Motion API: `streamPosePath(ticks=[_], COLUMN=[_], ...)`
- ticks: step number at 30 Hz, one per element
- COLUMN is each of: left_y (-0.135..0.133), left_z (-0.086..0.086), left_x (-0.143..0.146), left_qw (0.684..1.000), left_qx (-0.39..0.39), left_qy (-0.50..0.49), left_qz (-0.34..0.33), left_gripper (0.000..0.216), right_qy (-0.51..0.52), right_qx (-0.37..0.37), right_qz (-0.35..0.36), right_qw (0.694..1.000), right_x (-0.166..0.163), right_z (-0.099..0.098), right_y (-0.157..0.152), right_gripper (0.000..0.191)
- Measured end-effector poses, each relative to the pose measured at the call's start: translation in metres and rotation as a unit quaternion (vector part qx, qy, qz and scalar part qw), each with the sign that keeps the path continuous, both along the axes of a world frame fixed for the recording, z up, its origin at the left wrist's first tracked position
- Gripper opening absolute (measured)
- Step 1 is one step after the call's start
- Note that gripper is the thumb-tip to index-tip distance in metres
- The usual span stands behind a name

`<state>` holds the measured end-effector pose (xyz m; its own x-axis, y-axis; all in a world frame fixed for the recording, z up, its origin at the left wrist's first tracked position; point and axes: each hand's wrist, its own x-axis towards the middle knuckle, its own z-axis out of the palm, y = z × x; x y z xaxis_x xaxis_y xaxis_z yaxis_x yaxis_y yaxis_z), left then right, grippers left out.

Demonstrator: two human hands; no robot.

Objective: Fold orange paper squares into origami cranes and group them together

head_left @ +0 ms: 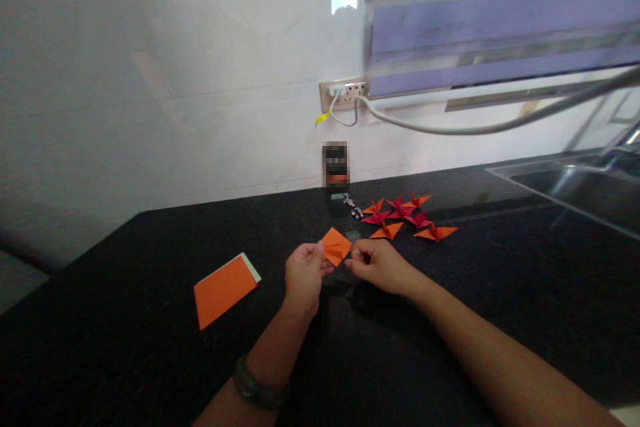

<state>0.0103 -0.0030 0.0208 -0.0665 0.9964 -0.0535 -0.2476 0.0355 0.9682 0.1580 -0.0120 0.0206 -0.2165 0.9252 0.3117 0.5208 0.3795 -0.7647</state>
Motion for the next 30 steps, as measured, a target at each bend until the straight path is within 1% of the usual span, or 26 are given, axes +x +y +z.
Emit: streamPosePath(ticks=[4,6,8,13,19,23,27,30], left_y=[0.000,0.000,0.000,-0.001,-0.001,-0.002,-0.003,-0.003], left_z=[-0.001,-0.001,-0.001,0.000,0.000,0.000,0.001,0.002], left_x=[0.000,0.000,0.001,0.001,0.002,0.002,0.002,0.001], left_qw=[1.000,1.000,1.000,0.999,0.998,0.998,0.997,0.996], left_qx=[0.009,0.012,0.017,0.029,0.031,0.033,0.034,0.038], left_qy=[-0.007,-0.005,-0.003,0.034,0.056,0.055,0.055,0.049], left_qz=[-0.012,-0.012,-0.016,-0.018,-0.003,-0.006,-0.032,-0.059], left_gripper=[0.024,0.023,0.023,0.020,0.020,0.022,0.023,0.021], right_qy=[0.084,0.131,0.160,0.157,0.169,0.164,0.162,0.155], right_qx=[-0.086,-0.117,-0.134,-0.149,-0.162,-0.152,-0.146,-0.162], right_qz=[-0.031,-0.028,-0.017,0.022,0.027,0.043,0.040,0.030], right_qw=[0.992,0.984,0.978,0.976,0.972,0.974,0.975,0.974], right_x=[-0.004,-0.005,-0.005,-0.005,-0.006,-0.005,-0.004,-0.005], right_z=[-0.006,-0.007,-0.006,0.001,0.002,0.002,0.003,0.004], right_y=[0.005,0.007,0.008,0.006,0.003,0.002,0.003,0.004], right_gripper=[0.028,0.034,0.034,0.024,0.017,0.016,0.019,0.020])
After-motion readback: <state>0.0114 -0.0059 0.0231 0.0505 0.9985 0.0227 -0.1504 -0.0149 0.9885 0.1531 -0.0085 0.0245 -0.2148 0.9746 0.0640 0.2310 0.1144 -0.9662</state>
